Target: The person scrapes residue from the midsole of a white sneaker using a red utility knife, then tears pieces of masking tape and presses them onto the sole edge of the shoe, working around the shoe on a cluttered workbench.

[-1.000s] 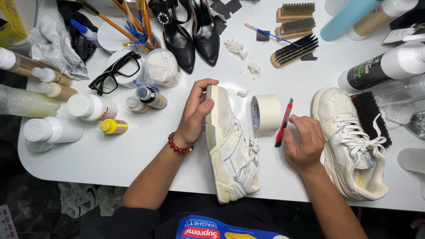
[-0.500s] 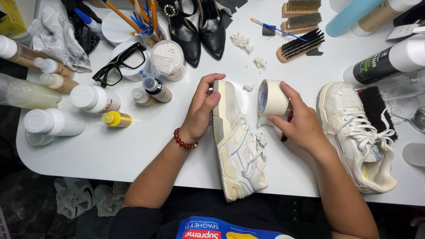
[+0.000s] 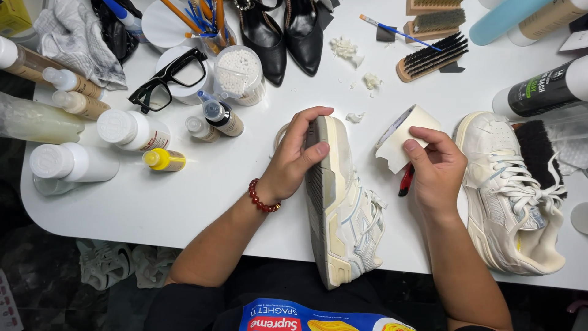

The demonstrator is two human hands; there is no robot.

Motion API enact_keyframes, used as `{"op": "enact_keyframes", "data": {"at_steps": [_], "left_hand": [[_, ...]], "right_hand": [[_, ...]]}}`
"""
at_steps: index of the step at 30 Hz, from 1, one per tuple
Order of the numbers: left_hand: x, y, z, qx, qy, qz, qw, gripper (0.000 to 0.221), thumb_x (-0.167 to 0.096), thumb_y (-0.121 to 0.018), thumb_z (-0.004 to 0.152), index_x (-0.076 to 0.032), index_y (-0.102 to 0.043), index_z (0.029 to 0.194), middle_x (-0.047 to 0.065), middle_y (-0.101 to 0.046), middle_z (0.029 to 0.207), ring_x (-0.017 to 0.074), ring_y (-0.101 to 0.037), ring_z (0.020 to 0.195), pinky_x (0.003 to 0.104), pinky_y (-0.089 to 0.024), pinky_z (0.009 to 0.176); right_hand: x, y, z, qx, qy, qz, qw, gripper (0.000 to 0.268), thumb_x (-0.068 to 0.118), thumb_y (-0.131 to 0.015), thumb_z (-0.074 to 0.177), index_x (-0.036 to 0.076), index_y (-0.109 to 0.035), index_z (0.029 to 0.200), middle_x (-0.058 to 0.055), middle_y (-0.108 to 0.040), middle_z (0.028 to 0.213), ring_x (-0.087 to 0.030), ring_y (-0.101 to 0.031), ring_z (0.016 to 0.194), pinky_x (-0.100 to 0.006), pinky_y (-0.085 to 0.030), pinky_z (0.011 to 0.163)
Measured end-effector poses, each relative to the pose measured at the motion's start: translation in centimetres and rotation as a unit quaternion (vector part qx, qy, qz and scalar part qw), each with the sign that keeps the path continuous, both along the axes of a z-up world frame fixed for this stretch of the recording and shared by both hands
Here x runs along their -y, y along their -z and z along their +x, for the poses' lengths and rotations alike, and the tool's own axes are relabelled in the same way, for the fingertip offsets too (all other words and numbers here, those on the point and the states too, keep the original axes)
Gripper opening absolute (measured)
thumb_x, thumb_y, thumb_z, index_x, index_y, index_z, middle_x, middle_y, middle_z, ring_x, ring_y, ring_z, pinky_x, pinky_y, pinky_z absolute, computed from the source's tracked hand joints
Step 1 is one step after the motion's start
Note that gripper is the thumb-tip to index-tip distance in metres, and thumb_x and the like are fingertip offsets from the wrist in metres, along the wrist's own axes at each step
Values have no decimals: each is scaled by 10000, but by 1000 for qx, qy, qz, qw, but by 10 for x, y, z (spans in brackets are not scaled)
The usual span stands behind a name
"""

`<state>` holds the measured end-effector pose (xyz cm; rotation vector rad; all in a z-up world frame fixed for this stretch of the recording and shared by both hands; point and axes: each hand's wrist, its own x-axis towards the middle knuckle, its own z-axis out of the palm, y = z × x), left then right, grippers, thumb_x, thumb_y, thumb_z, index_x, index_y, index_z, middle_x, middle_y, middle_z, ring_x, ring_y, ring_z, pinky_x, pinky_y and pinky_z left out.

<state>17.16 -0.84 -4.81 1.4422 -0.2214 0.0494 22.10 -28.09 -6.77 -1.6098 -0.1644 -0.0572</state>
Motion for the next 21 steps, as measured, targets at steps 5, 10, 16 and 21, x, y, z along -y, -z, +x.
{"op": "enact_keyframes", "data": {"at_steps": [5,10,16,21], "left_hand": [[2,-2,-5,8,33,-3,999,665,-413,-610,985,-48,-431,1511,129,-457,1401,236,-468,1348,389,-392,1200],[2,-8,-11,18,46,20,999,753,-461,-641,944,-57,-414,1538,138,-423,1436,262,-443,1395,424,-414,1213],[2,-11,-21,97,50,113,988,894,-515,-756,836,-115,-390,1546,166,-333,1569,318,-393,1467,477,-379,1268],[5,-28,-29,152,54,197,967,1064,-401,-889,675,-162,-342,1557,226,-179,1677,430,-271,1569,526,-340,1286]], "right_hand": [[-2,-4,-5,-17,8,1,1000,235,73,-730,986,-12,-676,1198,-52,-678,963,-73,-603,768,-234,-511,652],[0,-1,-6,-30,14,31,999,249,87,-733,970,-1,-663,1192,-46,-675,971,-75,-600,748,-240,-502,593],[7,1,-6,25,29,-23,999,237,64,-737,1015,-15,-669,1228,-54,-674,1076,-74,-592,882,-224,-496,814],[6,-2,-7,31,20,15,999,221,54,-727,1019,-12,-663,1220,-55,-680,1120,-83,-616,944,-231,-517,874]]}}
